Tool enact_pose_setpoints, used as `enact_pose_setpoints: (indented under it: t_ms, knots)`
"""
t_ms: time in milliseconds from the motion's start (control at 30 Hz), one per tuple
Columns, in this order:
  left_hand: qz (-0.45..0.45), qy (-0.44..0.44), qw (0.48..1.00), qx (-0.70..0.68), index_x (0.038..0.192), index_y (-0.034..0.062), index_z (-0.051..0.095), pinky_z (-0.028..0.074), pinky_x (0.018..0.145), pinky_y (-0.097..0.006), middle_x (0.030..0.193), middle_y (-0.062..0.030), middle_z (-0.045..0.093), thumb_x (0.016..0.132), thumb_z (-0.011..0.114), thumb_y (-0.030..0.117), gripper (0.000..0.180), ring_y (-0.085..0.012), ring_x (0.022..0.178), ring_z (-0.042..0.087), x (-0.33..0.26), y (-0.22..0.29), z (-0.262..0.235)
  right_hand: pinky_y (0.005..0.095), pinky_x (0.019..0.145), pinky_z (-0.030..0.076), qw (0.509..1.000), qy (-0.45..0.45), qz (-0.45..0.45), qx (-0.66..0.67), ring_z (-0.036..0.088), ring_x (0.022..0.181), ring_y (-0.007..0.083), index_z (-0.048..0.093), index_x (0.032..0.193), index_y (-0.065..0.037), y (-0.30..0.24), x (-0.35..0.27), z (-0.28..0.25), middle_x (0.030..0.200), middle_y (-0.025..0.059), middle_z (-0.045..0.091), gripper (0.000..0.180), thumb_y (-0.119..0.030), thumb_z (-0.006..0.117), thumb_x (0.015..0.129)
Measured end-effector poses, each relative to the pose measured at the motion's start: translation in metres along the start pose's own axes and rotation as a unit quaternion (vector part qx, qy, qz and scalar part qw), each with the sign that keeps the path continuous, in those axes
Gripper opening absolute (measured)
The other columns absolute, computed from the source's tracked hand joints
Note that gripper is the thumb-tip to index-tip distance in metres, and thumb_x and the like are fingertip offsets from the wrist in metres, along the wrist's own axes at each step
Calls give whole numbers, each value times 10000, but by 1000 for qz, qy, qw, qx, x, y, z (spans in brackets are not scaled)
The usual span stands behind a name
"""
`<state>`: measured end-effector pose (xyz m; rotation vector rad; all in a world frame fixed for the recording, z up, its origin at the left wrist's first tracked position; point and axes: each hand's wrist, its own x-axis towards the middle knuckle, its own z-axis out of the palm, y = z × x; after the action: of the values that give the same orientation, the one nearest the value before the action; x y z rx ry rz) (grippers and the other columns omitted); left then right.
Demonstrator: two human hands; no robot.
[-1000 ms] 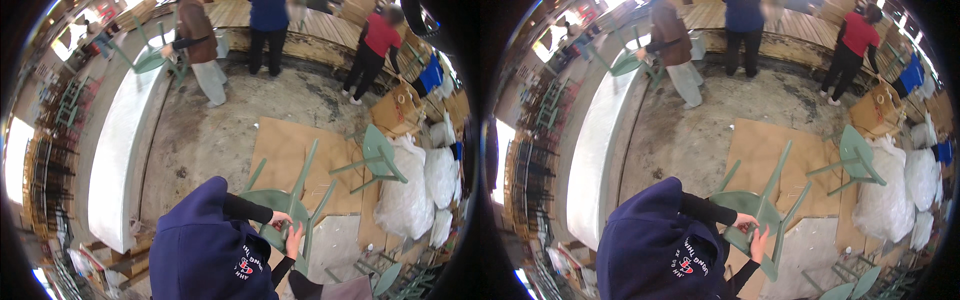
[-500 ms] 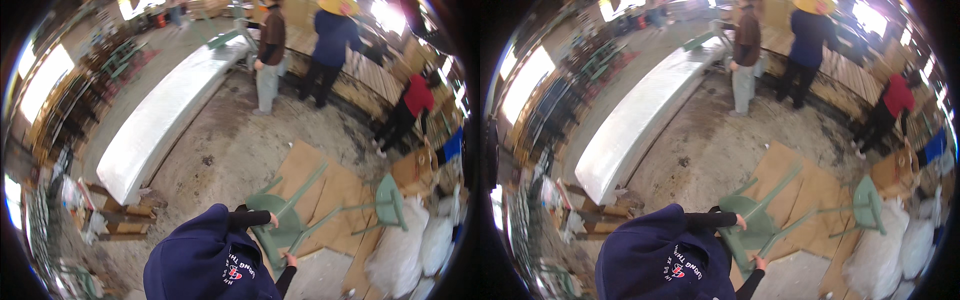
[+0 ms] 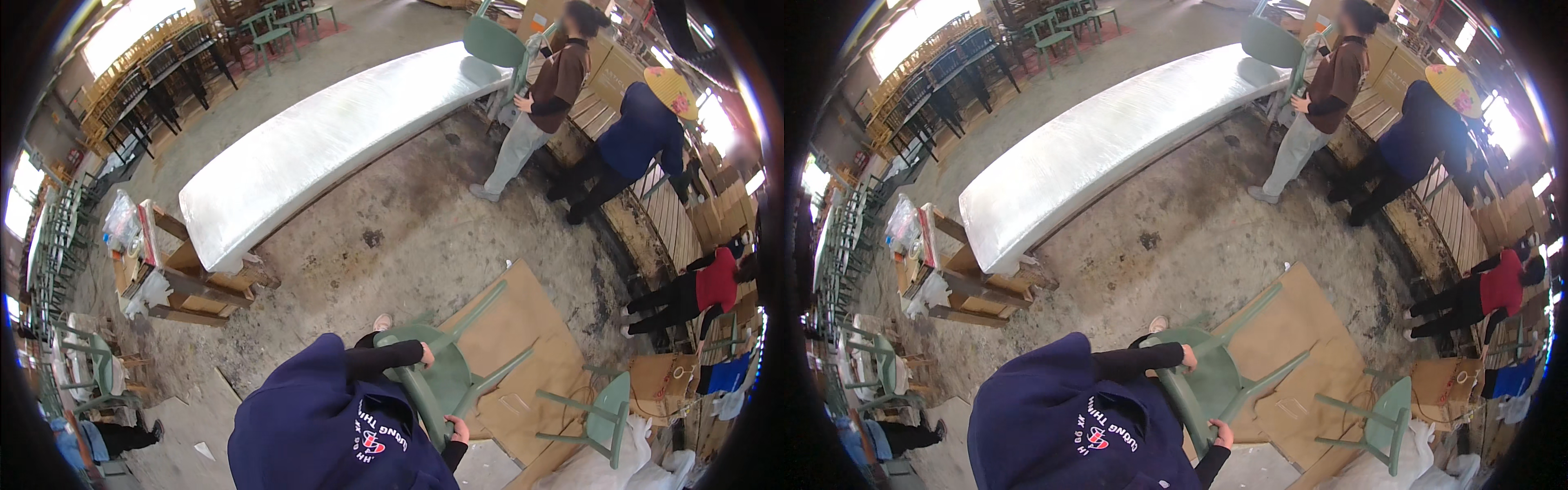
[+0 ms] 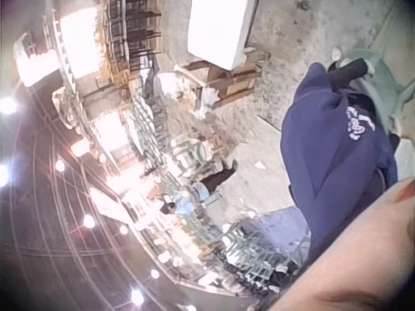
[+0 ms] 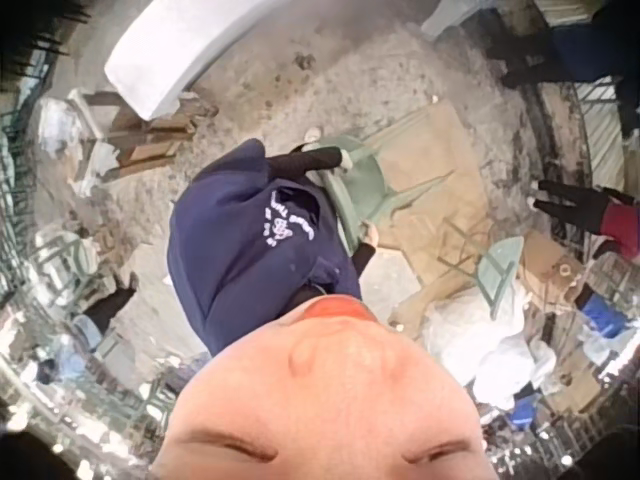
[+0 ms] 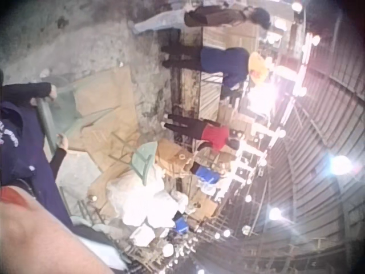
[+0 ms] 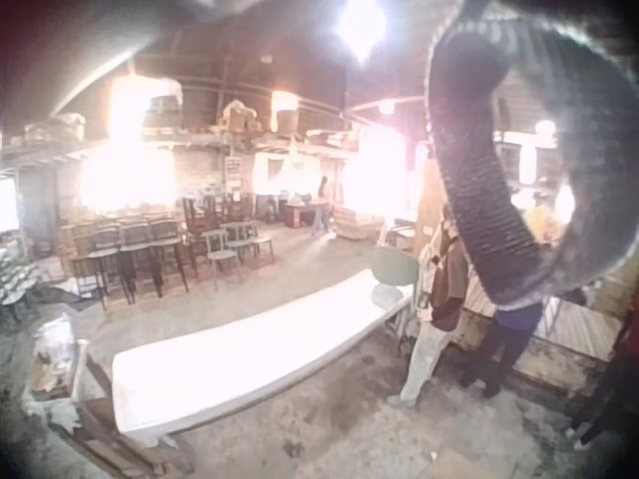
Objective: The person assembles green plastic chairs by inserting metal fasteners into the underside of the seat and tapping them with a hammer. The person repeatedly picks up chairs, positions them, and secures the fasteners before moving to the next unit.
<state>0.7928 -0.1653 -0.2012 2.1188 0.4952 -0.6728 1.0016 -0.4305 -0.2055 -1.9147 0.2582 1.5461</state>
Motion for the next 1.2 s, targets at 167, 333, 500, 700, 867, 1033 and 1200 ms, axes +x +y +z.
enact_pose_setpoints:
  t_ms: [167,333,500,700,867,1033,1200]
  knots:
    - [-51,75,990,-108,892,167,737,512,740,-306,832,-89,705,719,648,392,297,-203,751,663,-48,-56,-18,310,599,423,986,-27,-135,-95,537,640,142,674,695,-43,-37,-33,65,693,23,602,104,-145,663,678]
    - [-269,120,849,-438,960,-127,639,549,722,-377,938,-236,668,608,790,272,553,-284,819,675,-115,-80,-81,310,608,464,986,-17,-103,-129,594,667,162,647,820,13,-87,-29,136,742,55,640,216,-115,691,652]
    - [-333,150,851,-378,1025,-95,633,520,823,-370,1004,-240,656,630,774,348,610,-324,936,653,-134,-132,-102,314,610,462,985,-73,-96,-123,594,652,165,628,856,38,-132,-36,204,737,75,629,258,-62,715,634]
    - [-380,163,821,-393,1031,-81,636,523,833,-365,1039,-228,655,653,762,340,580,-303,954,657,-156,-140,-124,291,555,428,979,-124,-99,-131,559,605,147,603,771,-10,-153,-18,236,719,59,613,186,-74,733,654]
    - [-410,180,814,-369,1024,-66,641,529,819,-367,1019,-209,666,666,757,342,555,-296,938,662,-161,-135,-130,292,573,446,976,-149,-93,-126,569,621,147,606,796,-10,-168,-10,241,722,60,608,205,-79,734,652]
    - [-398,200,830,-335,1055,-108,592,522,801,-387,1018,-261,644,706,743,380,618,-338,932,651,-152,-117,-150,311,618,476,969,-173,-68,-162,593,653,167,612,850,13,-186,9,226,749,78,630,231,-63,702,651]
    - [-381,210,879,-192,1096,-129,542,488,895,-398,1165,-277,561,760,668,453,683,-368,1074,582,-131,-84,-156,291,624,465,964,-203,-70,-157,587,635,149,615,818,-14,-201,19,201,730,58,625,160,-108,679,706]
